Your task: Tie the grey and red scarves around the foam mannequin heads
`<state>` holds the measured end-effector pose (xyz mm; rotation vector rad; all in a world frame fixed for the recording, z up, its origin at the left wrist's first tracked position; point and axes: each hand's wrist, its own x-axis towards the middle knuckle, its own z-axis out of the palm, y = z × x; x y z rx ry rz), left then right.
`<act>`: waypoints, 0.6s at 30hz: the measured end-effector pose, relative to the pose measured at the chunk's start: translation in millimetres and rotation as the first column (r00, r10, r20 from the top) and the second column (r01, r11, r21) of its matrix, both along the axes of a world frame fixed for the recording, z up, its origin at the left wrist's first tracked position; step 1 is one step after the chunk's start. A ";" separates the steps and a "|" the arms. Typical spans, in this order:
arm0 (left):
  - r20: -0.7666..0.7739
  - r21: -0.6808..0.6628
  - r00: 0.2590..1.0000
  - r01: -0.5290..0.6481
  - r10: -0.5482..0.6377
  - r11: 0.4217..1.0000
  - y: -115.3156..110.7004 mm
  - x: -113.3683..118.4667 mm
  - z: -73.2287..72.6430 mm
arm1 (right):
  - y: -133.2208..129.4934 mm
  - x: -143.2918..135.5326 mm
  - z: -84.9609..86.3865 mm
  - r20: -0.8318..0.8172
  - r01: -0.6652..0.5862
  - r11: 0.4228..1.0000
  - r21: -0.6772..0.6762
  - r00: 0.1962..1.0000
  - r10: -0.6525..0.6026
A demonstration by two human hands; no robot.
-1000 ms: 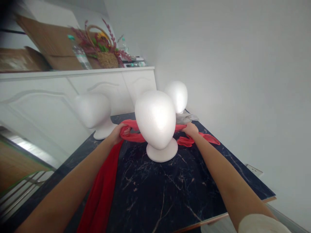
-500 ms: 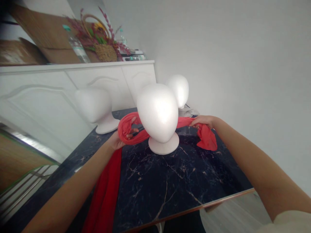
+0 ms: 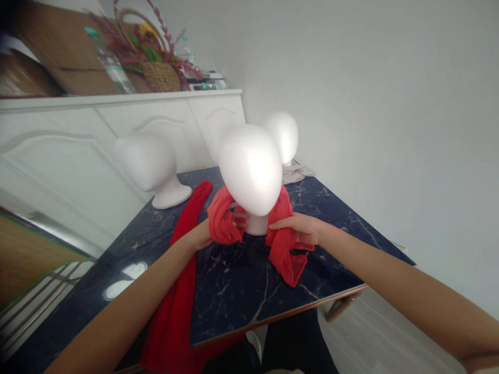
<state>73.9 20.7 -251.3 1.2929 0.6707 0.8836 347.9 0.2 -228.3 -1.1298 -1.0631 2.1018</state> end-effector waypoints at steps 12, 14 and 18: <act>-0.088 0.088 0.996 -0.017 0.025 0.996 -13.5 14.3 2.0 | -6.3 -87.8 -10.4 -0.444 0.570 0.814 -0.110 0.705 -0.553; -0.127 0.112 0.987 -0.087 0.102 0.990 -16.5 22.9 4.2 | -8.7 -94.6 -10.5 -0.468 0.588 0.798 -0.133 0.672 -0.573; -0.199 0.167 0.952 -0.200 0.232 0.965 -17.8 38.8 12.3 | -11.2 -91.9 -8.4 -0.444 0.563 0.816 -0.134 0.702 -0.557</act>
